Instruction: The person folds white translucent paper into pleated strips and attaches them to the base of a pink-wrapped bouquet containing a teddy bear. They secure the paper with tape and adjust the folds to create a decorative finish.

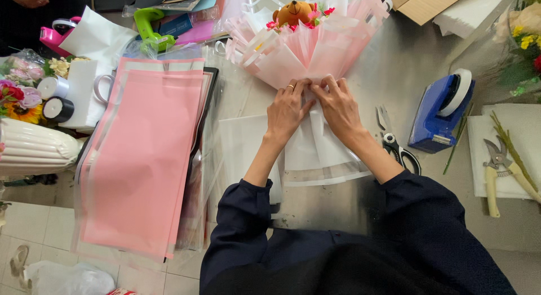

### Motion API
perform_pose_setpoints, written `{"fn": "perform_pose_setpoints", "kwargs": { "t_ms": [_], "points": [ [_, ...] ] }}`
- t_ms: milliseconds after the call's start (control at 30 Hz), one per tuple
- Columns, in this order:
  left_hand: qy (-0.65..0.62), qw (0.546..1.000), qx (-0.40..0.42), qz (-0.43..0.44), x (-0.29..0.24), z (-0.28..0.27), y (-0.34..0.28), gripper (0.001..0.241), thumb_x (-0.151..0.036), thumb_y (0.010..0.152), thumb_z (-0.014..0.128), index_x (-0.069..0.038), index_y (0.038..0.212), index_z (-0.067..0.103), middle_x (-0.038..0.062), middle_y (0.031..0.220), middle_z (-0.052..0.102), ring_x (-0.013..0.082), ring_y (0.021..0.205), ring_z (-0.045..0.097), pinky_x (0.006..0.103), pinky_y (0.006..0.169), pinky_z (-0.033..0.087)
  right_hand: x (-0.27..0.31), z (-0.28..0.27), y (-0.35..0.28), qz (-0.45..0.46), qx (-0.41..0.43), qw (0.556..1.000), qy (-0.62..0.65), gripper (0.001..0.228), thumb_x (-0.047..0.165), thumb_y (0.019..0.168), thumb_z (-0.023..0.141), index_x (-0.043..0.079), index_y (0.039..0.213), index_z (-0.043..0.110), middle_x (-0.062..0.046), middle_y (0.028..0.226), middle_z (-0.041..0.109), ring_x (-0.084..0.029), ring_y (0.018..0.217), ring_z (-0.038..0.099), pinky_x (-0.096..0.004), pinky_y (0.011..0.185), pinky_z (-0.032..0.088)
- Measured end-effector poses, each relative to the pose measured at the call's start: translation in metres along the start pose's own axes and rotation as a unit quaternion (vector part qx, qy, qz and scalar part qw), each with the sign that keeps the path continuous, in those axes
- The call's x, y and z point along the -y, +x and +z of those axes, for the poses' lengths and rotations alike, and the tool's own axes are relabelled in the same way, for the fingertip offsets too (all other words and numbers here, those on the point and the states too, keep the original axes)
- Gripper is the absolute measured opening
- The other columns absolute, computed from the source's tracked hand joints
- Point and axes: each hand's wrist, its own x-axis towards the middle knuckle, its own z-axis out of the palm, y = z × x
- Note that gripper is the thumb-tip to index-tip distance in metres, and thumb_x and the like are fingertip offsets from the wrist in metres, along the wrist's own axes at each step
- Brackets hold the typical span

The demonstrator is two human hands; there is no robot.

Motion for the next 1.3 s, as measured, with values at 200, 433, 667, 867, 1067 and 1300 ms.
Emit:
{"fn": "perform_pose_setpoints", "kwargs": {
  "t_ms": [200, 433, 667, 867, 1067, 1300],
  "points": [
    [-0.090, 0.994, -0.054, -0.040, -0.007, -0.018, -0.003, 0.047, -0.043, 0.086, 0.062, -0.031, 0.124, 0.039, -0.003, 0.080, 0.047, 0.0195, 0.069, 0.060, 0.0432, 0.059, 0.058, 0.001, -0.006, 0.004, -0.020, 0.022, 0.999, -0.028, 0.020, 0.011, 0.084, 0.058, 0.026, 0.098, 0.060, -0.001, 0.089, 0.044, -0.023, 0.080, 0.052, -0.034, 0.056, 0.054],
    [-0.237, 0.955, -0.115, -0.136, 0.007, -0.022, -0.029, 0.030, -0.020, 0.090, 0.049, -0.020, 0.119, 0.043, 0.002, 0.083, 0.051, 0.0215, 0.074, 0.062, 0.0426, 0.061, 0.055, 0.007, -0.029, 0.011, 0.005, 0.064, 0.998, -0.007, 0.028, 0.006, 0.086, 0.052, 0.028, 0.103, 0.056, -0.002, 0.092, 0.043, -0.023, 0.080, 0.050, -0.036, 0.052, 0.055],
    [-0.367, 0.893, -0.061, -0.252, 0.039, -0.008, -0.056, 0.033, -0.037, 0.092, 0.056, -0.013, 0.115, 0.053, 0.013, 0.103, 0.059, 0.0305, 0.095, 0.064, 0.0403, 0.076, 0.054, -0.021, -0.096, 0.007, 0.176, 0.076, 0.922, 0.335, 0.022, 0.008, 0.096, 0.050, 0.019, 0.110, 0.064, -0.006, 0.102, 0.056, -0.028, 0.090, 0.062, -0.035, 0.070, 0.054],
    [-0.388, 0.874, -0.011, -0.292, 0.007, -0.022, -0.073, 0.052, -0.042, 0.088, 0.061, -0.009, 0.125, 0.046, 0.021, 0.114, 0.054, 0.0382, 0.104, 0.059, 0.0461, 0.085, 0.051, -0.031, -0.118, -0.051, 0.354, 0.150, 0.832, 0.400, 0.046, 0.031, 0.091, 0.062, 0.012, 0.129, 0.044, -0.022, 0.110, 0.059, -0.041, 0.093, 0.061, -0.046, 0.073, 0.051],
    [-0.190, 0.961, -0.127, -0.159, -0.031, -0.025, -0.070, 0.019, -0.026, 0.092, 0.057, -0.020, 0.110, 0.059, 0.002, 0.100, 0.050, 0.0237, 0.097, 0.053, 0.0403, 0.084, 0.044, 0.018, -0.126, -0.124, 0.351, 0.002, 0.872, 0.341, 0.060, 0.038, 0.083, 0.072, 0.008, 0.114, 0.030, -0.009, 0.098, 0.039, -0.025, 0.085, 0.047, -0.037, 0.074, 0.038],
    [-0.189, 0.980, -0.020, 0.053, -0.037, 0.000, -0.007, 0.022, -0.010, 0.094, 0.050, -0.023, 0.106, 0.063, 0.001, 0.095, 0.060, 0.0232, 0.092, 0.060, 0.0358, 0.082, 0.051, 0.051, -0.153, -0.170, 0.577, 0.083, 0.482, 0.654, 0.062, 0.025, 0.086, 0.064, 0.004, 0.124, 0.021, -0.021, 0.091, 0.060, -0.028, 0.070, 0.065, -0.030, 0.056, 0.051]
  ]
}}
